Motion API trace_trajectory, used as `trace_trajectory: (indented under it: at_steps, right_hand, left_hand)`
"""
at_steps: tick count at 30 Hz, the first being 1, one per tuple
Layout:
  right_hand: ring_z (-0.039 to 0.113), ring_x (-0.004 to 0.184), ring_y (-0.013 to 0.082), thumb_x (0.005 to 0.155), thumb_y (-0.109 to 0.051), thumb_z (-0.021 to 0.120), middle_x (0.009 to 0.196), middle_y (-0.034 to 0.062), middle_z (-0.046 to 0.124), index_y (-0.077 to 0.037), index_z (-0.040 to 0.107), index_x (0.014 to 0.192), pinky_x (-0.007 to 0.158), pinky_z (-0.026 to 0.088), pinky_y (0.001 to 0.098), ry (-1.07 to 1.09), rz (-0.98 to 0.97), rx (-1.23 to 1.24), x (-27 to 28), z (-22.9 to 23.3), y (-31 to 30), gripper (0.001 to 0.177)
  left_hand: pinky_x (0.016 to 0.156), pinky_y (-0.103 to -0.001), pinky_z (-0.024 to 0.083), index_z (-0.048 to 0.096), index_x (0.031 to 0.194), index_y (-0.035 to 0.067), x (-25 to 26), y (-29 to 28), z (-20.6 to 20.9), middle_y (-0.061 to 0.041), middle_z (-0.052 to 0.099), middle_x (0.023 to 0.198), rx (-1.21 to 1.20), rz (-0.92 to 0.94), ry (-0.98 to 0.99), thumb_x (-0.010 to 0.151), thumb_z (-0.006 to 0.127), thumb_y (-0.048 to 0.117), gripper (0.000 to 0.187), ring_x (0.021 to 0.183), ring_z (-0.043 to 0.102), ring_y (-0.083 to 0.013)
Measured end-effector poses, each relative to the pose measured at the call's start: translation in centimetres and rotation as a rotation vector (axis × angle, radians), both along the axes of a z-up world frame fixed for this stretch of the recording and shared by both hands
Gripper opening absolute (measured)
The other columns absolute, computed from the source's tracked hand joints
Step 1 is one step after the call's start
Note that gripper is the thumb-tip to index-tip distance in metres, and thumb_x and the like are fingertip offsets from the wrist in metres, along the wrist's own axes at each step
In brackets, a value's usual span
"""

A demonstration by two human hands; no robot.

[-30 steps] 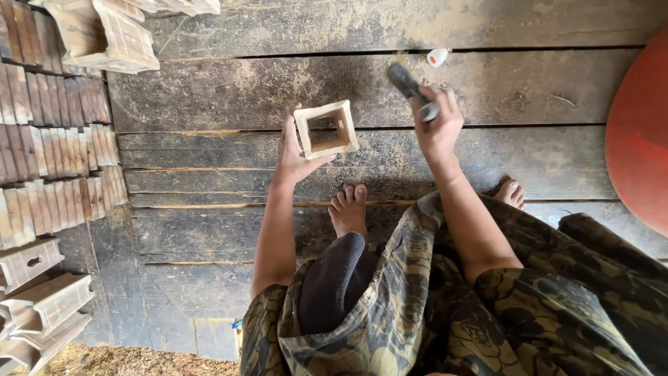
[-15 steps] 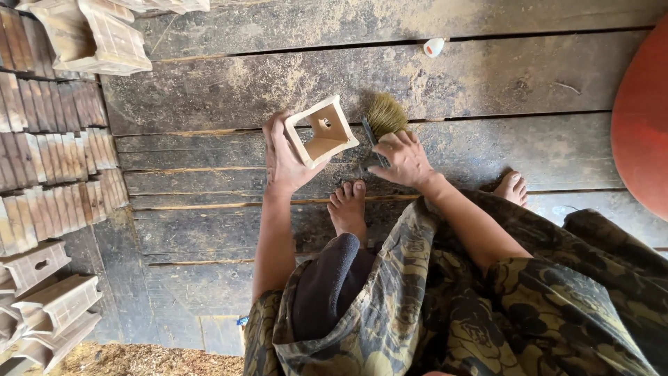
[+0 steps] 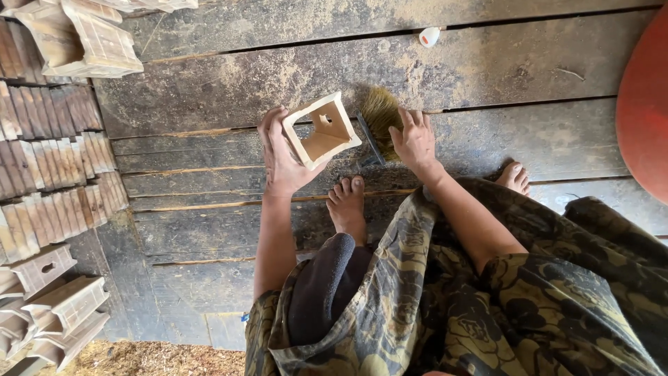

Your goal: Cleaning sawdust off small wooden components using a hand brush and inspecting them before stacking.

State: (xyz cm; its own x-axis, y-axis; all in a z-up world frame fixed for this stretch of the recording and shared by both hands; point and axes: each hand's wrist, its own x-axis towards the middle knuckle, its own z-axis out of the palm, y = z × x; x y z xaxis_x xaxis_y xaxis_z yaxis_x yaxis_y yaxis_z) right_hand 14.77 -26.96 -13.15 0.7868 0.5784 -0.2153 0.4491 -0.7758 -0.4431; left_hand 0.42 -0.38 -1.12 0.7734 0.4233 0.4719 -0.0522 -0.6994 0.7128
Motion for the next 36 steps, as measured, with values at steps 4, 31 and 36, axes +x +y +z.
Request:
trace_trajectory:
  at_steps: [4,31,36]
  right_hand:
    - [0.063,0.096,0.0207,0.102,-0.028,0.070,0.106,0.0068,0.065,-0.009,0.075,0.119,0.078,0.049,0.0340,-0.135,0.033,0.274,0.3,3.4,2.2,0.026]
    - [0.070,0.076,0.0298,0.108,-0.011,0.062,0.089,0.0263,0.072,0.010,0.067,0.118,0.075,0.056,0.0418,0.520,-0.123,1.078,-0.8,12.8,6.9,0.023]
    - [0.072,0.092,0.0250,0.109,-0.007,0.056,0.101,0.0227,0.073,0.008,0.065,0.120,0.082,0.062,0.0373,0.718,-0.305,1.206,-0.2,12.7,7.0,0.021]
  left_hand:
    - [0.105,-0.056,0.048,0.041,0.140,0.002,-0.1,-0.6,0.1,-0.020,0.046,0.134,-0.024,0.006,0.004,0.060,0.098,0.037,0.104,0.127,0.054,-0.0407]
    - [0.114,-0.054,0.044,0.032,0.144,-0.003,0.6,-2.3,3.8,-0.023,0.051,0.137,-0.008,-0.093,-0.002,0.069,0.098,0.026,0.104,0.132,0.053,-0.0414]
    - [0.119,-0.067,0.015,0.037,0.142,0.005,0.0,-2.2,4.1,-0.017,0.055,0.141,0.104,-0.093,0.049,0.071,0.096,0.040,0.099,0.138,0.050,-0.0393]
